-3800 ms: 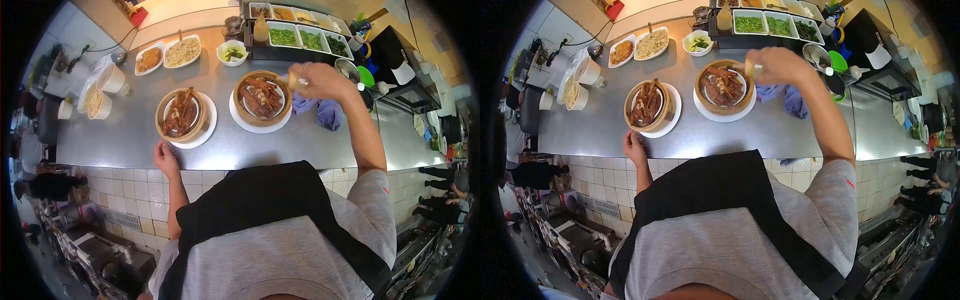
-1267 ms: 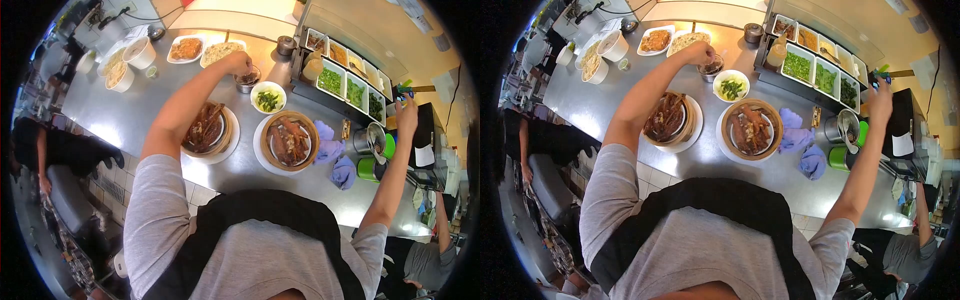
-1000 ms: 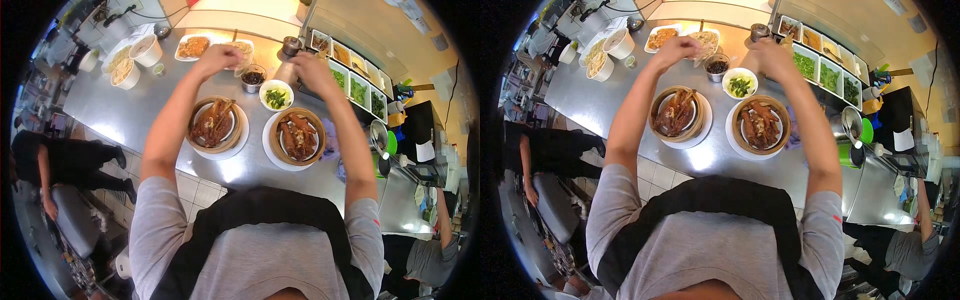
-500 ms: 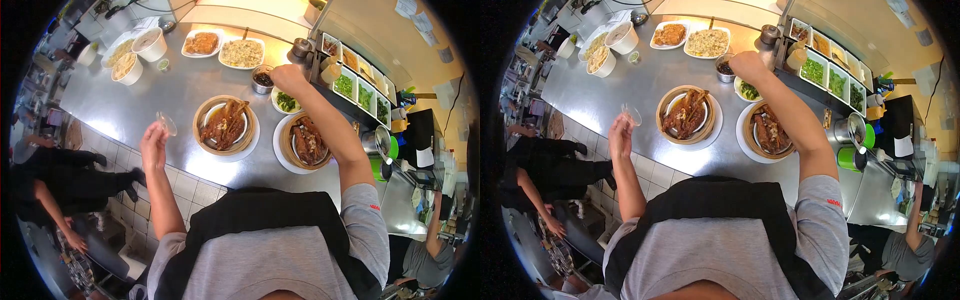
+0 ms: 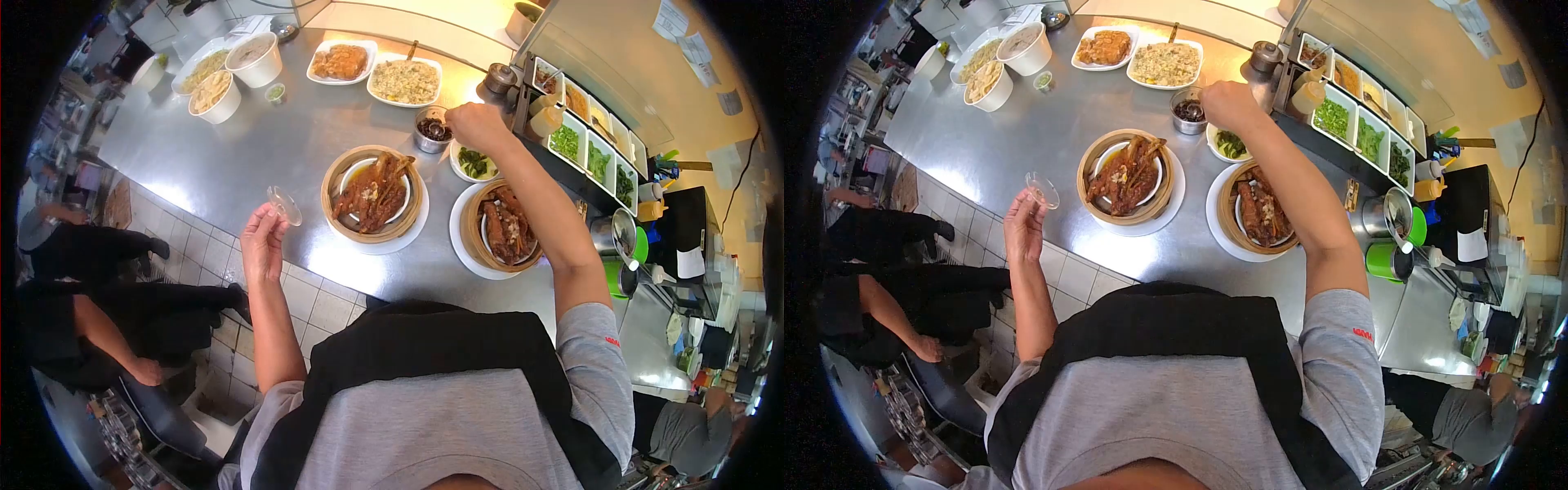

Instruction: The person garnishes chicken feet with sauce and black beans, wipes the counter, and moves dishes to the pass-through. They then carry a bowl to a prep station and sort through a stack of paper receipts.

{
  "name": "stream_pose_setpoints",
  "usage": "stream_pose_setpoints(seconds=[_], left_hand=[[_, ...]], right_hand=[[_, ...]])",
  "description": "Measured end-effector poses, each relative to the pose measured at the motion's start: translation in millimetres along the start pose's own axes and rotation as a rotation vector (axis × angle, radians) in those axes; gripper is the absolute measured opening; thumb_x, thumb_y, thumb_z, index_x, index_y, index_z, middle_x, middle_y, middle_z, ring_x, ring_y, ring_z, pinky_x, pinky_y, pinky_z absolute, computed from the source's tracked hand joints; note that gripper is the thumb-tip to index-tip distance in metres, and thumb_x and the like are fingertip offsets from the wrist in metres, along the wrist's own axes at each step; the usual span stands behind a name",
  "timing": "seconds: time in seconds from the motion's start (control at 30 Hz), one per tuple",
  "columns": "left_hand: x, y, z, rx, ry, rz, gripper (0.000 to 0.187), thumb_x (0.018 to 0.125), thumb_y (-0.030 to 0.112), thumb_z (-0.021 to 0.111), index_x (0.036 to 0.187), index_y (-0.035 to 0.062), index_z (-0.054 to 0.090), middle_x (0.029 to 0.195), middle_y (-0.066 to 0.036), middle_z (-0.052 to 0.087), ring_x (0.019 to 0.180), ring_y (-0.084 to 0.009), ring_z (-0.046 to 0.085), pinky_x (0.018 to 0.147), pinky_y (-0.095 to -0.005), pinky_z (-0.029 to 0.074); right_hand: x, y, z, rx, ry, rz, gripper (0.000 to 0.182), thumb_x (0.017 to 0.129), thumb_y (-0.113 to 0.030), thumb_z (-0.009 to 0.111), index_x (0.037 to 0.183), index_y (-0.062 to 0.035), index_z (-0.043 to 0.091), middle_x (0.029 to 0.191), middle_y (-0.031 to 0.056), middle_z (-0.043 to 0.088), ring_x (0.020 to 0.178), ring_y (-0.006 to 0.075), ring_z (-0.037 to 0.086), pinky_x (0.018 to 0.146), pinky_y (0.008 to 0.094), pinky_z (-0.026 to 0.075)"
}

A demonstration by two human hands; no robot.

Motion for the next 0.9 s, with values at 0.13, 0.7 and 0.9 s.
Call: stream_pose_setpoints(seconds=[0.13,0.7,0.9], left_hand=[[-6,2,2,-0.002,-0.013,0.009,0.013,0.084,0.003,0.062,0.097,-0.0005,0.06,0.088,-0.008,0.065,0.074,-0.0138,0.065,0.067,-0.0217,0.056],[-24,5,-3,-0.016,0.007,0.041,0.012,0.085,0.003,0.062,0.097,-0.0003,0.06,0.088,-0.008,0.066,0.075,-0.0137,0.065,0.069,-0.0219,0.056],[-30,6,-4,-0.02,0.003,0.041,0.013,0.085,0.003,0.062,0.097,-0.0011,0.06,0.088,-0.008,0.065,0.075,-0.0136,0.065,0.069,-0.022,0.056]], right_hand=[[0,10,15,0.178,-0.052,0.031,0.017,0.079,-0.019,0.055,0.081,-0.0089,0.068,0.082,0.0147,0.067,0.078,0.0314,0.065,0.068,0.041,0.053],[-5,29,45,0.954,-0.185,0.26,0.019,0.076,-0.021,0.06,0.082,-0.0069,0.072,0.081,0.0124,0.068,0.079,0.024,0.064,0.074,0.0336,0.049],[-5,37,46,0.877,-0.093,0.313,0.02,0.074,-0.022,0.062,0.08,-0.0062,0.072,0.075,0.0109,0.068,0.071,0.0203,0.063,0.07,0.0314,0.049]])
Point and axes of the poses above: each hand's wrist, its own x-axis towards the middle knuckle, its own z-axis out of the palm, y = z × x, the point moved 7 cm from there along x, towards the middle knuckle
